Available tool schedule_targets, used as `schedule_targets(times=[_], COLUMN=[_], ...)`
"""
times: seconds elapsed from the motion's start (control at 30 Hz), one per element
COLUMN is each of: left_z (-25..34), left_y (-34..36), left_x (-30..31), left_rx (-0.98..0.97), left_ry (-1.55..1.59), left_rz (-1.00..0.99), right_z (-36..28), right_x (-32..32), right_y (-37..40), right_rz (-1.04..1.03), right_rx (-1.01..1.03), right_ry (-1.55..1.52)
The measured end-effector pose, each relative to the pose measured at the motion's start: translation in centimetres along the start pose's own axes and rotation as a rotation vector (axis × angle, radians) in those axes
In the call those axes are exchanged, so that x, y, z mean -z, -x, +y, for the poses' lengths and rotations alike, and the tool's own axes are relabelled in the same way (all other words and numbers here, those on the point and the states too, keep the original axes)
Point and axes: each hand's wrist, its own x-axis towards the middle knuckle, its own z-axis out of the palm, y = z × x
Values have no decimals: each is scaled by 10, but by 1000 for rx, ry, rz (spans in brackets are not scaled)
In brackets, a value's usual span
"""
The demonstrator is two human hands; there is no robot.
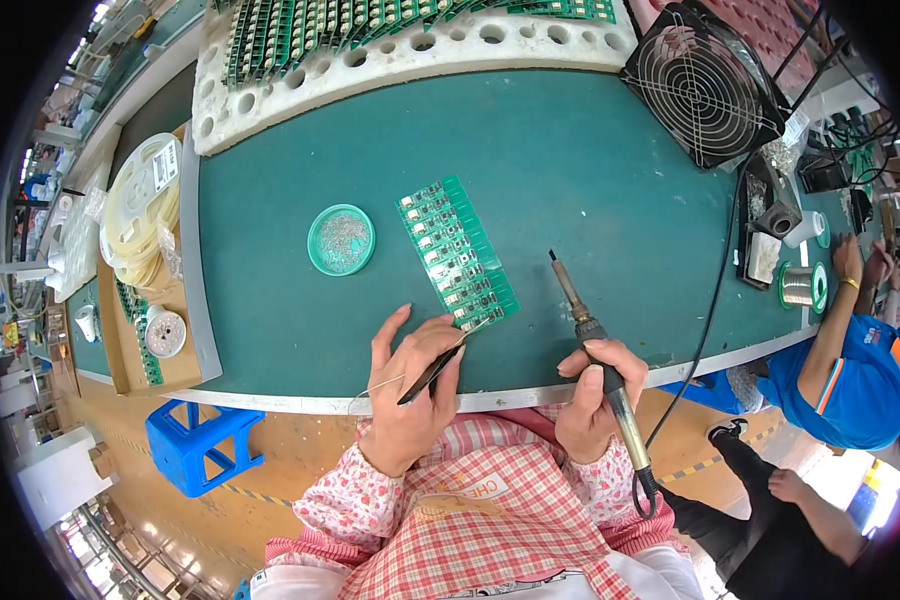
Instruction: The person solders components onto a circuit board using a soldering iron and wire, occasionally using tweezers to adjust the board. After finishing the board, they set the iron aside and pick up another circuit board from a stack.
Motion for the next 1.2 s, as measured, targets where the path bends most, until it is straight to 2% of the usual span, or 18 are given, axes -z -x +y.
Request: schedule_targets(times=[0.33, 0.43, 0.57, 0.67, 0.93, 1.0, 1.2], left_z=[0, 0, -1, -1, -2, -2, -2], left_y=[-1, 0, 0, 0, 0, 0, 1], left_x=[0, -1, -2, 0, -1, -1, -2], left_rx=[-12, -11, -17, -14, -26, -29, -29], left_ry=[-8, -11, -13, -15, -10, -9, -10], left_rz=[7, 8, 12, 0, 12, 13, 14], right_z=[-10, -5, -15, -15, -15, -13, -13], right_x=[12, 15, 11, 16, 9, 17, 16], right_y=[5, 11, 1, 1, -4, -9, -10], right_rz=[-49, 10, -15, -113, -76, -274, -286], right_rx=[-10, 66, 137, 160, 192, 299, 320], right_ry=[-23, -206, -356, -358, -394, -303, -290])
